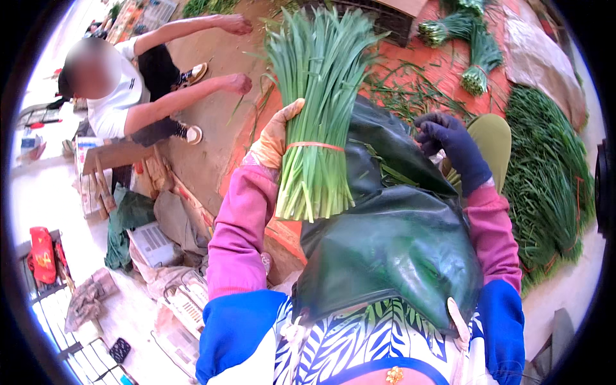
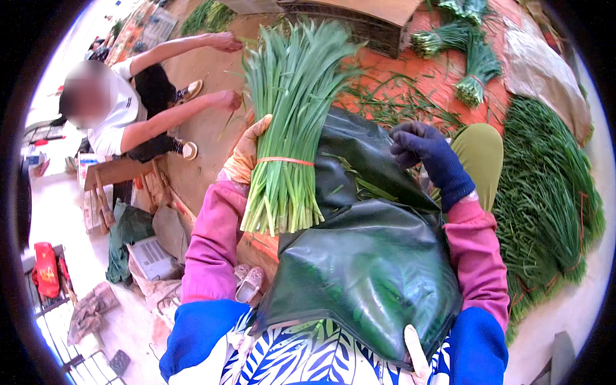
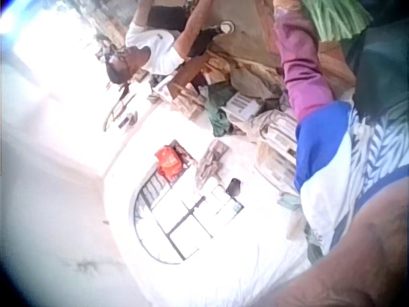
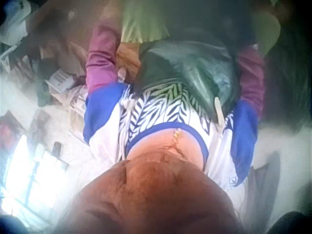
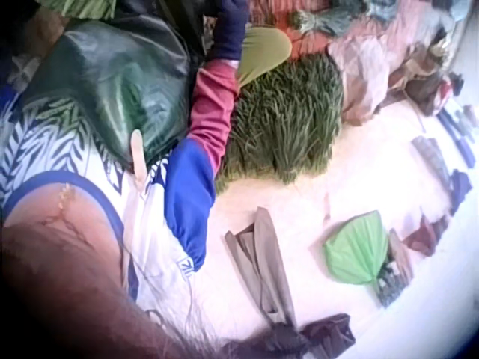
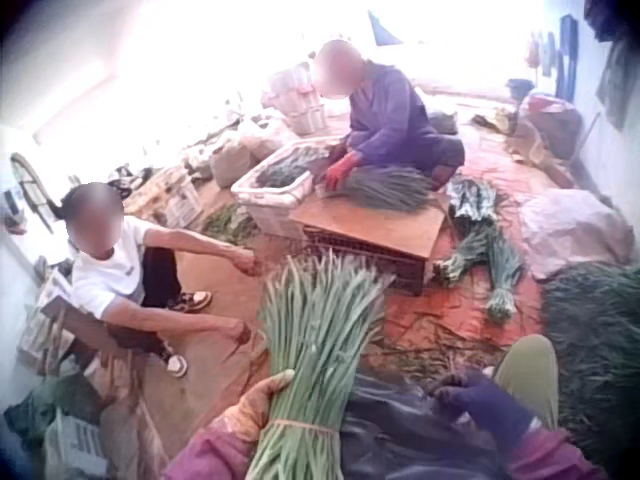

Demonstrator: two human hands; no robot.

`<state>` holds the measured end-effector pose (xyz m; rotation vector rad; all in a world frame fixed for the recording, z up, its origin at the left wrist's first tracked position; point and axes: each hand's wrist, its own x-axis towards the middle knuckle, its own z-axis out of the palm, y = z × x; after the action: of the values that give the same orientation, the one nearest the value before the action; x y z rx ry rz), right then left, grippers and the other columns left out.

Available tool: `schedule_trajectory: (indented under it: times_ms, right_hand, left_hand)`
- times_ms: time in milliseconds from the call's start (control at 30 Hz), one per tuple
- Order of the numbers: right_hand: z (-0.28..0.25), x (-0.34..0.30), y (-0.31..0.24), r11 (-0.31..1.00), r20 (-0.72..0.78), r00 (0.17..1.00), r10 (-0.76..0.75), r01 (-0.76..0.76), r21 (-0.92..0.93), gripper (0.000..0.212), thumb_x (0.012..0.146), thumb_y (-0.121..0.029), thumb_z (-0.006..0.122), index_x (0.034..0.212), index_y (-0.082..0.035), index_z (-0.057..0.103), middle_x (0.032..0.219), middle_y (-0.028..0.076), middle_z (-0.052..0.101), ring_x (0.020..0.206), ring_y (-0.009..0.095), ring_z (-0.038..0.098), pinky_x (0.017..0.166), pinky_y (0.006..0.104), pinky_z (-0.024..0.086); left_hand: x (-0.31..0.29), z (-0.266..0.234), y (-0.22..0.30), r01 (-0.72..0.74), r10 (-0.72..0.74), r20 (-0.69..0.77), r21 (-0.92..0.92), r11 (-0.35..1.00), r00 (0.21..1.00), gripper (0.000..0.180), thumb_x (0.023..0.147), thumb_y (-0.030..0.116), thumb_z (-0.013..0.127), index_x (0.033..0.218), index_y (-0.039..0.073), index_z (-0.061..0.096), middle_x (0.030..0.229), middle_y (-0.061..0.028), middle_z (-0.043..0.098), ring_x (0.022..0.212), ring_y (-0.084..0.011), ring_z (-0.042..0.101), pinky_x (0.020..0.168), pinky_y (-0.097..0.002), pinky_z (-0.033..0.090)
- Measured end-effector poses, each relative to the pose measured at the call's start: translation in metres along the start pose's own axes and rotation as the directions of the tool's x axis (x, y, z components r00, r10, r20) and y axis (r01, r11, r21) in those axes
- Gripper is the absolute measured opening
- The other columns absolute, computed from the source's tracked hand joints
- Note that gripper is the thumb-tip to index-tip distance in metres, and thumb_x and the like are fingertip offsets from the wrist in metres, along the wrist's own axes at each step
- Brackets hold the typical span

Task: The person holds a bundle of green onions by hand, plucking individual yellowed or damaged leaves from the bunch and tossing them onto the floor.

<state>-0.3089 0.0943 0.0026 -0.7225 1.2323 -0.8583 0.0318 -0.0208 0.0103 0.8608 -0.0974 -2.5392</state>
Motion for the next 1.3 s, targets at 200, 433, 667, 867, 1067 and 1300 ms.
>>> schedule_trajectory:
  times_ms: [200, 433, 667, 867, 1067, 1300]
  right_hand:
    - [0.017, 0.013, -0.002, 0.997, -0.009, 0.998, -0.068, 0.068, -0.02, 0.023, 0.087, -0.026, 0.058, 0.099, -0.007, 0.062, 0.072, 0.001, 0.06, 0.055, 0.008, 0.055, 0.049, 0.0204, 0.045]
    - [0.085, -0.012, -0.018, 0.729, 0.231, 0.854, -0.466, 0.518, -0.447, 0.023, 0.078, -0.027, 0.067, 0.079, -0.004, 0.062, 0.065, 0.01, 0.06, 0.055, 0.023, 0.059, 0.053, 0.0367, 0.049]
    - [0.145, -0.032, -0.041, 0.01, 0.635, 0.772, 0.023, 0.635, -0.773, 0.028, 0.08, -0.031, 0.06, 0.069, -0.006, 0.06, 0.066, 0.014, 0.061, 0.063, 0.032, 0.062, 0.056, 0.0384, 0.047]
    - [0.099, -0.051, -0.047, 0.848, 0.658, 0.666, -0.351, 0.524, -0.077, 0.021, 0.08, -0.029, 0.061, 0.077, -0.008, 0.062, 0.07, 0.013, 0.064, 0.057, 0.03, 0.061, 0.051, 0.0378, 0.047]
    - [0.114, -0.03, -0.026, 0.245, 0.498, 0.772, -0.394, 0.611, -0.753, 0.028, 0.075, -0.036, 0.065, 0.075, -0.008, 0.059, 0.067, 0.015, 0.061, 0.059, 0.035, 0.061, 0.053, 0.0447, 0.047]
    - [0.132, -0.019, -0.021, 0.479, 0.544, 0.826, -0.149, 0.541, -0.691, 0.028, 0.077, -0.033, 0.065, 0.073, -0.006, 0.06, 0.064, 0.011, 0.06, 0.057, 0.021, 0.06, 0.054, 0.0383, 0.047]
  left_hand:
    - [0.001, -0.013, 0.003, -0.053, 0.052, -0.021, -0.032, 0.998, 0.998, 0.042, 0.086, 0.032, 0.06, 0.112, -0.001, 0.059, 0.106, -0.0186, 0.065, 0.092, -0.0332, 0.064, 0.087, -0.0475, 0.05]
    - [0.005, -0.015, 0.007, -0.073, 0.074, 0.007, -0.04, 0.997, 0.997, 0.047, 0.087, 0.034, 0.057, 0.12, 0.001, 0.055, 0.117, -0.0193, 0.06, 0.104, -0.0363, 0.059, 0.096, -0.0521, 0.042]
    - [0.01, 0.006, 0.004, -0.088, 0.089, 0.022, -0.042, 0.995, 0.996, 0.048, 0.085, 0.032, 0.057, 0.122, 0.002, 0.055, 0.119, -0.0183, 0.059, 0.106, -0.0365, 0.058, 0.098, -0.0519, 0.041]
    - [0.008, -0.002, 0.002, -0.121, 0.121, 0.065, -0.01, 0.993, 0.99, 0.051, 0.083, 0.033, 0.063, 0.125, 0.005, 0.053, 0.122, -0.0168, 0.058, 0.107, -0.033, 0.058, 0.094, -0.0506, 0.045]
    - [0.005, 0.003, 0.003, -0.097, 0.097, 0.029, 0.004, 0.995, 0.995, 0.05, 0.083, 0.031, 0.063, 0.123, 0.004, 0.054, 0.12, -0.0169, 0.059, 0.106, -0.0327, 0.058, 0.094, -0.0495, 0.046]
    - [0.005, 0.005, 0.007, -0.056, 0.056, 0.015, 0.011, 0.998, 0.998, 0.05, 0.082, 0.031, 0.064, 0.123, 0.003, 0.054, 0.119, -0.0173, 0.059, 0.106, -0.0332, 0.058, 0.096, -0.0491, 0.044]
